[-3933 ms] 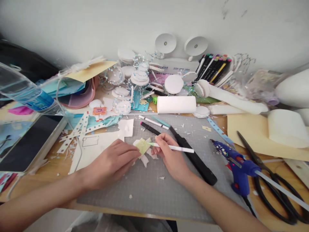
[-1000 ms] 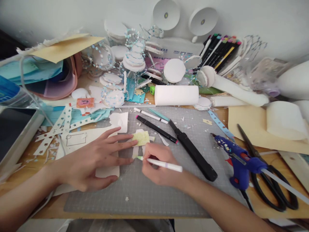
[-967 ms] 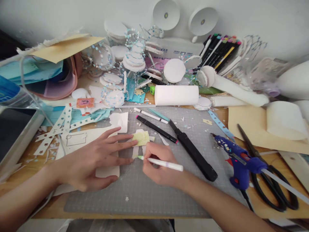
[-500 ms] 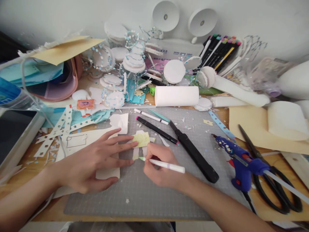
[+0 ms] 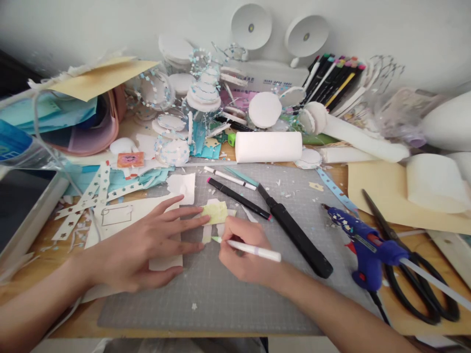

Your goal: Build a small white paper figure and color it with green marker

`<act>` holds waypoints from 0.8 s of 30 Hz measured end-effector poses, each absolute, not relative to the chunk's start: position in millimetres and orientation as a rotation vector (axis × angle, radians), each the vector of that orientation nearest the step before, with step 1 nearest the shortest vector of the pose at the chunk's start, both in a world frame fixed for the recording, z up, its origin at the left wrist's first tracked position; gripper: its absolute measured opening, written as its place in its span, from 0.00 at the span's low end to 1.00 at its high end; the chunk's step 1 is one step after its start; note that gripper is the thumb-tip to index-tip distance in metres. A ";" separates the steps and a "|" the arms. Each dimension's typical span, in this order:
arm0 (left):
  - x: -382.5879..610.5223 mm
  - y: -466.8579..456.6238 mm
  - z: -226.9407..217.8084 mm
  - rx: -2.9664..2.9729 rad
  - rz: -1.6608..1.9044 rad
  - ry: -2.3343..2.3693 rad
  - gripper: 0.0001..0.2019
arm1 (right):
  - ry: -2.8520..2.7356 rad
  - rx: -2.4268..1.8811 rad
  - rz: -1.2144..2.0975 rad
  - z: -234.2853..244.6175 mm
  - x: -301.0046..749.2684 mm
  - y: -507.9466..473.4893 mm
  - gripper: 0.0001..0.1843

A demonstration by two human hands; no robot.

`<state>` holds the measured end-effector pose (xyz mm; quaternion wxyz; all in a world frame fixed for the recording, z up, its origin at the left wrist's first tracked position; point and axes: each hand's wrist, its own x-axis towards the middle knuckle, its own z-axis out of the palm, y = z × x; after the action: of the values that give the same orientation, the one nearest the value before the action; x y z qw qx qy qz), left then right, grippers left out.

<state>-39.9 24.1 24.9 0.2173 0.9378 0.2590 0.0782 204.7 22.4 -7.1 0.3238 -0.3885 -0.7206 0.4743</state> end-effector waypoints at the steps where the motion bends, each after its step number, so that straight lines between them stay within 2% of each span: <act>1: -39.8 23.9 24.6 2.607 0.228 0.728 0.17 | -1.804 -1.008 1.292 -8.5 206.7 24.8 0.10; 7: -38.5 22.8 27.1 2.683 0.415 0.786 0.13 | -1.355 -0.907 1.647 -10.3 219.8 39.4 0.09; 14: -27.4 14.7 21.7 2.721 0.505 0.574 0.09 | -1.637 -1.147 1.551 3.8 211.7 35.5 0.06; 18: -20.3 7.5 15.7 2.758 0.481 0.561 0.13 | -1.584 -1.074 1.520 -2.3 214.5 35.1 0.08; 24: -19.2 6.9 13.3 2.759 0.263 0.773 0.26 | -1.458 -0.983 1.566 -10.6 217.1 37.2 0.09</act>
<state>-19.2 6.9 13.3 0.1318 0.9505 0.2665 0.0905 217.1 37.2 -10.6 0.3835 -0.3856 -0.5718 0.6142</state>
